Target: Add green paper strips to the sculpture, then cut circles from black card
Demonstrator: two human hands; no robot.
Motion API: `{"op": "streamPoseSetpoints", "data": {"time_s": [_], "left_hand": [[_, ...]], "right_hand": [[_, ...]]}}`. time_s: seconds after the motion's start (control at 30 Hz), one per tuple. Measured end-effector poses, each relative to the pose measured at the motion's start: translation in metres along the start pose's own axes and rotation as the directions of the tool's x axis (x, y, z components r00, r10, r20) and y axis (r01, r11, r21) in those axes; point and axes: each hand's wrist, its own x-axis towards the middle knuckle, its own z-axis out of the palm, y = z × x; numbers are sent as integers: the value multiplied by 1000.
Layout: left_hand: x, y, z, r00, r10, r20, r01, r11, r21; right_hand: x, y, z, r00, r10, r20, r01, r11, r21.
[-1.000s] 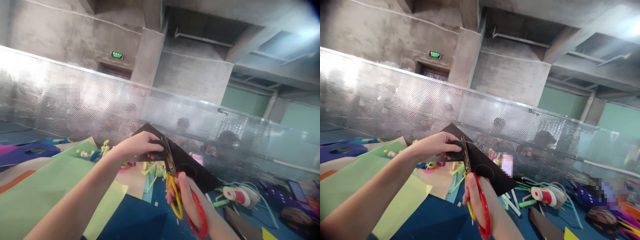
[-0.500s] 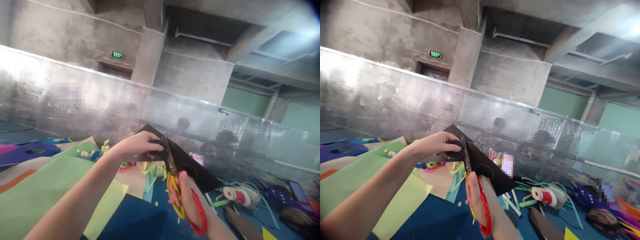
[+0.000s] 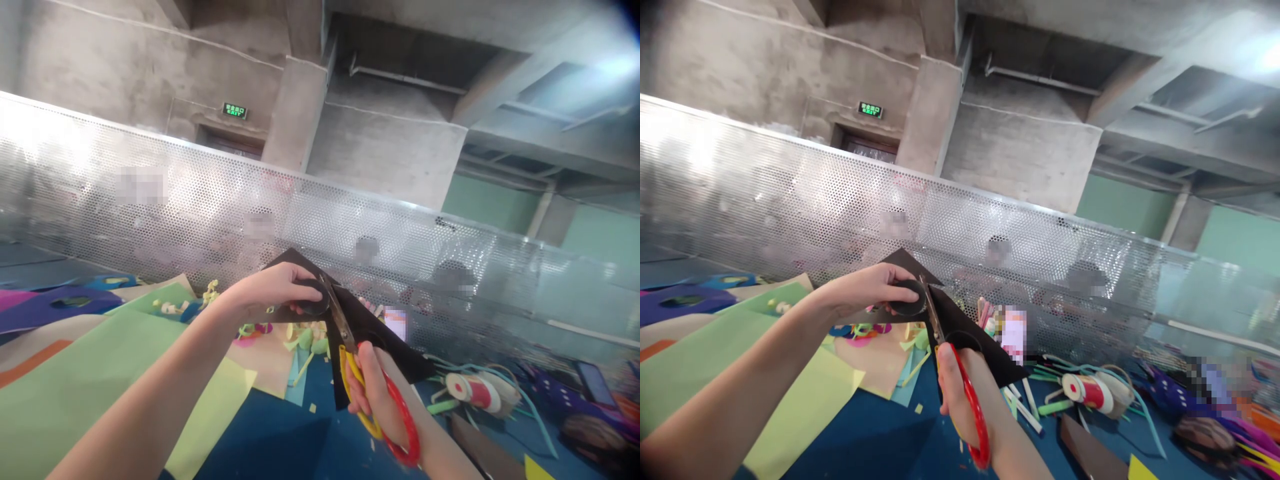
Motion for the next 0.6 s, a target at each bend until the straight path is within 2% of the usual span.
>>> {"op": "streamPoseSetpoints", "data": {"time_s": [0.1, 0.27, 0.4, 0.6], "left_hand": [[2, -2, -1, 1000, -7, -15, 7, 1000, 1], [4, -6, -1, 1000, -8, -22, 7, 997, -74], [4, -5, 0, 1000, -25, 12, 27, 988, -152], [3, -5, -1, 1000, -13, -7, 12, 994, -110]], "right_hand": [[-1, -2, 4, 996, -21, -89, 19, 1000, -21], [-1, -1, 6, 995, -39, -90, 40, 999, 9], [0, 0, 3, 994, -43, -101, 40, 999, -35], [0, -2, 1, 993, -52, -105, 46, 997, -57]]}}
